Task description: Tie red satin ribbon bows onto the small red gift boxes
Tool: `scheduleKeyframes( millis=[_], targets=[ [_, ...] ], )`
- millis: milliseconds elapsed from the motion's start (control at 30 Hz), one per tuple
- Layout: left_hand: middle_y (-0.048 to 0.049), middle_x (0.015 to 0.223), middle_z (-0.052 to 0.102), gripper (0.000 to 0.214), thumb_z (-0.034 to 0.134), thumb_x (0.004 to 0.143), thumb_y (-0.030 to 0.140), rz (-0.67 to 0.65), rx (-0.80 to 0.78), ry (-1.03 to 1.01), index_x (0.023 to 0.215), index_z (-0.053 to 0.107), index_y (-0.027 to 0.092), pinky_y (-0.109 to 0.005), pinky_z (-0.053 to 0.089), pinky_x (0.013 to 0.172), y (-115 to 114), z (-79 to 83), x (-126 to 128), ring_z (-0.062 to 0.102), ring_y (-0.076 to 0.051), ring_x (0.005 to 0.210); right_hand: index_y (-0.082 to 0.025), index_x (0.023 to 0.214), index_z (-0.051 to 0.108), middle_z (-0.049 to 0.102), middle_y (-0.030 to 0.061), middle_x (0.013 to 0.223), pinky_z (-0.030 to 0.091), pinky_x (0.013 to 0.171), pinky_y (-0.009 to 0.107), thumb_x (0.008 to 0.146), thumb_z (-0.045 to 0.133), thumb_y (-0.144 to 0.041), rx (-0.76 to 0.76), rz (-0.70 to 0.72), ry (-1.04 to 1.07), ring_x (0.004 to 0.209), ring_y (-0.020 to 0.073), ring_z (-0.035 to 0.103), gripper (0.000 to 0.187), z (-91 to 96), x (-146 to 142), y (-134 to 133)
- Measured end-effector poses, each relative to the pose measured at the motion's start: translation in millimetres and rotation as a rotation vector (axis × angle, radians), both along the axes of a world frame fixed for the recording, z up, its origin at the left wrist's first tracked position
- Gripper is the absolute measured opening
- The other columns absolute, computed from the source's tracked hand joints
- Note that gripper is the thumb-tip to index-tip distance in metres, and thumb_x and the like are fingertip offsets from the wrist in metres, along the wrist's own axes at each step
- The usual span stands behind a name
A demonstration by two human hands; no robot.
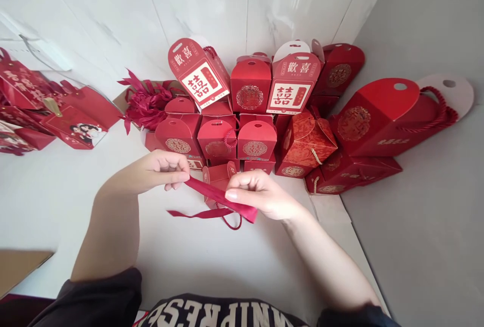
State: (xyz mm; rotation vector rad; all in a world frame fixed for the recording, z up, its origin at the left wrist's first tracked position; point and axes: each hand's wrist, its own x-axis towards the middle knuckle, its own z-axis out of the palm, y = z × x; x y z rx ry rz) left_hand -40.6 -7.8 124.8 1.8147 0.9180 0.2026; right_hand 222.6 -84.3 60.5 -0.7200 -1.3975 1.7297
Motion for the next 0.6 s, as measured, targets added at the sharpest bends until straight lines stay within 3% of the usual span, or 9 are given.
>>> scheduleKeyframes(
  millis=[100, 200, 267, 400, 500, 600],
  targets=[
    [0.0013, 0.066, 0.057, 0.023, 0.062, 0.088, 0.037, 0.069, 0.035, 0.001, 0.078, 0.062, 0.016, -0.019, 0.044, 0.055, 2.8, 4.0, -8.2, 0.052, -0.008, 0.057, -0.014, 0.071, 0.062, 0.044, -0.0077, 0.043, 0.024, 0.037, 0.018, 0.084, 0.07, -0.036, 0.031, 0.087, 0.038, 0.036, 0.0038, 0.031, 0.027, 9.7, 23.6, -3.4],
    [0.0013, 0.066, 0.056, 0.021, 0.062, 0.088, 0.035, 0.102, 0.057, 0.01, 0.077, 0.062, 0.016, -0.018, 0.044, 0.054, 3.6, 8.1, -12.9, 0.052, -0.008, 0.057, -0.014, 0.075, 0.063, 0.064, 0.0035, 0.071, 0.044, 0.055, 0.023, 0.08, 0.074, -0.029, 0.142, 0.091, -0.002, 0.061, 0.0111, 0.056, 0.02, 17.5, 38.3, -5.6],
    [0.0013, 0.066, 0.056, 0.021, 0.063, 0.087, 0.034, 0.105, 0.066, 0.012, 0.077, 0.062, 0.016, -0.018, 0.043, 0.052, 3.5, 10.1, -15.1, 0.051, -0.008, 0.056, -0.015, 0.078, 0.061, 0.07, 0.0087, 0.087, 0.05, 0.07, 0.03, 0.085, 0.07, -0.028, 0.144, 0.063, -0.017, 0.078, 0.0162, 0.063, 0.017, 20.8, 42.6, -6.3],
    [0.0022, 0.062, 0.056, 0.019, 0.062, 0.086, 0.032, 0.179, 0.111, 0.023, 0.075, 0.061, 0.017, -0.019, 0.041, 0.052, 2.2, 13.4, -20.6, 0.049, -0.008, 0.055, -0.015, 0.085, 0.058, 0.069, 0.0014, 0.061, 0.054, 0.068, 0.031, 0.092, 0.062, -0.024, 0.01, 0.062, 0.023, 0.06, 0.0147, 0.067, 0.012, 22.4, 44.0, -6.5],
    [0.0034, 0.057, 0.053, 0.017, 0.062, 0.084, 0.028, 0.26, 0.171, 0.02, 0.072, 0.06, 0.016, -0.019, 0.036, 0.052, 2.9, 16.3, -28.8, 0.045, -0.007, 0.054, -0.013, 0.093, 0.063, 0.073, 0.0027, 0.063, 0.056, 0.062, 0.026, 0.09, 0.066, -0.02, -0.005, 0.108, -0.022, 0.06, 0.015, 0.071, 0.009, 22.5, 43.5, -4.8],
    [0.0041, 0.056, 0.051, 0.017, 0.061, 0.083, 0.026, 0.341, 0.217, 0.018, 0.07, 0.06, 0.015, -0.018, 0.032, 0.053, 7.9, 16.2, -41.6, 0.041, -0.006, 0.054, -0.012, 0.105, 0.064, 0.076, 0.0047, 0.069, 0.058, 0.066, 0.028, 0.089, 0.067, -0.022, -0.006, 0.125, -0.055, 0.067, 0.0171, 0.074, 0.019, 23.0, 44.0, -2.7]
  ],
)
